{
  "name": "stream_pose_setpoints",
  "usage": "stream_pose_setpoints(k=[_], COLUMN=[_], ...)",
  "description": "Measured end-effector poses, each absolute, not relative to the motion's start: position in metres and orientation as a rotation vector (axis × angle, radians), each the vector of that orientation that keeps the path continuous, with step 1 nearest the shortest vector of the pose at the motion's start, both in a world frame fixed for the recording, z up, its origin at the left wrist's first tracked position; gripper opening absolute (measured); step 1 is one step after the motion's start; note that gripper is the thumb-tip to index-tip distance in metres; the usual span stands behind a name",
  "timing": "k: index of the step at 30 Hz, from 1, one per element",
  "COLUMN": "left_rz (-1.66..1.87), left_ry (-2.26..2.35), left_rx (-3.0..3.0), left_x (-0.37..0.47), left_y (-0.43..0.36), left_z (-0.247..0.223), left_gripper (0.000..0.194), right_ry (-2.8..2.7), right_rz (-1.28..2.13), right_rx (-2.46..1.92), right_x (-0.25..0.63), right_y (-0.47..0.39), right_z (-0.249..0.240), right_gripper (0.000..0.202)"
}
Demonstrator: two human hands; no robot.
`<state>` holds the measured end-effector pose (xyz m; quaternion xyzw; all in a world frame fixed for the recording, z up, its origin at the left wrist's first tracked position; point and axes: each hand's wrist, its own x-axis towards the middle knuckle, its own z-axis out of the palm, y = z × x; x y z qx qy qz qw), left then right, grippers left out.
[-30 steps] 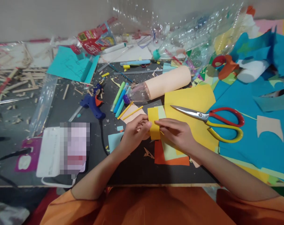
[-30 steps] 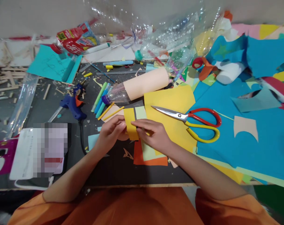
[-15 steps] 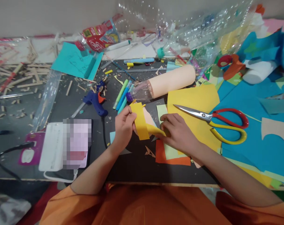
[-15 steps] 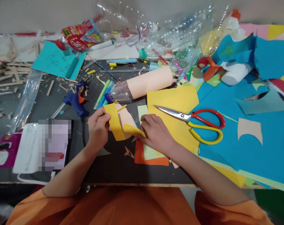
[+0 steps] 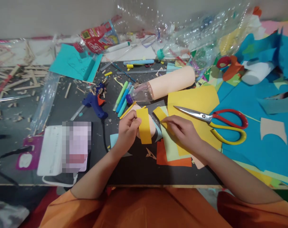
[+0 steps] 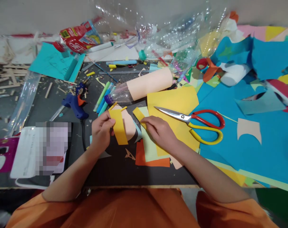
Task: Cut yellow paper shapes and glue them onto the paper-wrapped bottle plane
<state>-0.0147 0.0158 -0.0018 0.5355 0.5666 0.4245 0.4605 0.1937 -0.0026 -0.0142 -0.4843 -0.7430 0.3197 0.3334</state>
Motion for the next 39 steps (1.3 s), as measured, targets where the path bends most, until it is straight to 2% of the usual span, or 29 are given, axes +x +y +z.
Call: stream_pose_setpoints(k=[6,11,15,19,22,28,31,39], left_rz=[0.882,0.81,0.756,0.717,0.749,0.781,0.755,0.728], left_ry=[1.319,1.296,1.231,1.123,1.175,1.191,1.182,1.223], left_rx=[1.307,1.29,1.292,1.287,1.34,1.255,1.261,1.37], left_x=[-0.01,-0.006,-0.004,-0.003,-0.004,-0.006,-0.007,-0.009], left_y=[0.016,0.017,0.016,0.012,0.013,0.016,0.015,0.011], left_z=[-0.001,-0.008,-0.006,-0.002,-0.003,-0.007,-0.004,-0.004], left_gripper=[0.025,0.028,0.036,0.044,0.038,0.029,0.027,0.023], right_ry=[-2.002,-1.906,-2.009,-2.026,-2.011,-2.077,-2.036,-1.989], right_rz=[0.624,0.583,0.636,0.859,0.978,0.975,0.987,1.034], right_rx=[-1.325,-1.242,-1.192,-1.122,-1.065,-0.952,-0.997,-1.106], right_x=[0.194,0.189,0.186,0.187,0.188,0.19,0.19,0.187], right_y=[-0.002,-0.008,-0.012,-0.01,-0.008,-0.007,-0.007,-0.008], right_z=[-0.012,-0.01,-0.013,-0.015,-0.013,-0.013,-0.014,-0.014], right_gripper=[0.027,0.019,0.023,0.029,0.03,0.023,0.026,0.017])
